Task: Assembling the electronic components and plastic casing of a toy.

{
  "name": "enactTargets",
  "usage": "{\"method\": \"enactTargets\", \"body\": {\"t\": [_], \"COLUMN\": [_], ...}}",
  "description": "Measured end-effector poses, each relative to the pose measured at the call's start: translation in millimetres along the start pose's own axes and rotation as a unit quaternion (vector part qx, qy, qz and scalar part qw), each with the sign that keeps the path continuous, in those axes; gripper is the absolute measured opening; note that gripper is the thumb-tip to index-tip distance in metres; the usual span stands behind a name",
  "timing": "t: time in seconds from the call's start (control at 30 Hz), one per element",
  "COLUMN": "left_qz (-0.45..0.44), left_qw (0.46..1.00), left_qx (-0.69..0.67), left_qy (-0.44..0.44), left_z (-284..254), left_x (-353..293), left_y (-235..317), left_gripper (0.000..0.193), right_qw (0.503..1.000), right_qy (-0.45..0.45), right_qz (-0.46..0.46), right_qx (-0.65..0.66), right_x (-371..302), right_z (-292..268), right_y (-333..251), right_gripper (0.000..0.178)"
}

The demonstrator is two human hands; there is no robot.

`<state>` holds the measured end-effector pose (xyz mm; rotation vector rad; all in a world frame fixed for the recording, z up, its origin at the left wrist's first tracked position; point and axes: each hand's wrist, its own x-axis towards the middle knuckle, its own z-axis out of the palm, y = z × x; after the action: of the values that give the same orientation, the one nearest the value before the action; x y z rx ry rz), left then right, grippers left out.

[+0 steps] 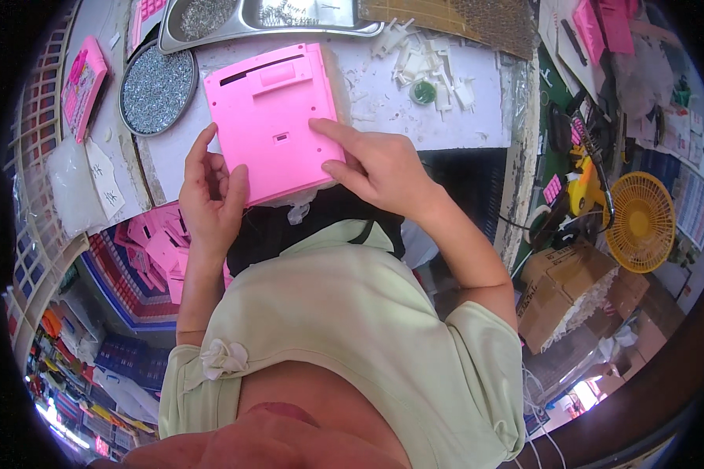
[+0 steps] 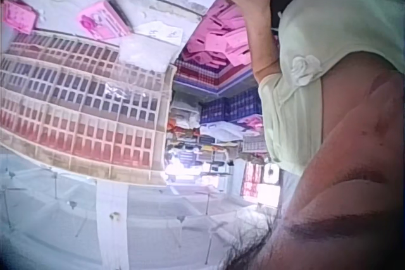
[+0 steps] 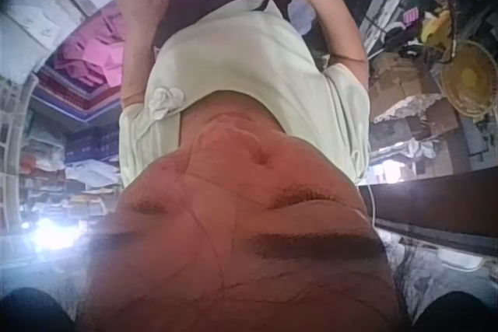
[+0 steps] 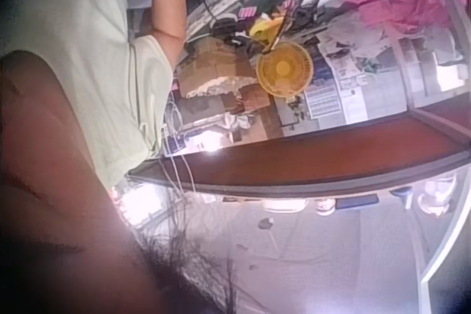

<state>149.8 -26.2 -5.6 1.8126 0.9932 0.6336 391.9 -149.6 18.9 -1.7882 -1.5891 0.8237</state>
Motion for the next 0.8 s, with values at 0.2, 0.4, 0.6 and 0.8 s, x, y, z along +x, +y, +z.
{"method": "enactTargets", "body": {"t": [0.2,0.4,0.6,0.8], "left_qz": [0.007,0.016,-0.102,-0.118], "left_qw": [1.0,1.0,0.978,0.916], "left_qx": [-0.021,0.001,-0.172,-0.384], "left_qy": [0.021,0.011,-0.049,-0.019], "left_z": [4.3,2.2,0.9,0.0], "left_x": [0.3,0.1,8.8,25.2], "left_y": [-0.6,-1.3,10.9,9.7], "left_gripper": [0.06,0.061,0.06,0.049], "right_qw": [0.994,0.993,0.962,0.886], "right_qy": [0.014,0.014,0.016,0.126], "right_qz": [0.063,0.051,0.111,0.09], "right_qx": [0.084,0.102,0.249,0.437], "right_x": [-3.9,-5.9,-14.1,-19.1], "right_z": [5.2,8.0,6.5,-6.8], "right_y": [3.6,3.7,4.3,15.6], "right_gripper": [0.057,0.06,0.066,0.065]}}
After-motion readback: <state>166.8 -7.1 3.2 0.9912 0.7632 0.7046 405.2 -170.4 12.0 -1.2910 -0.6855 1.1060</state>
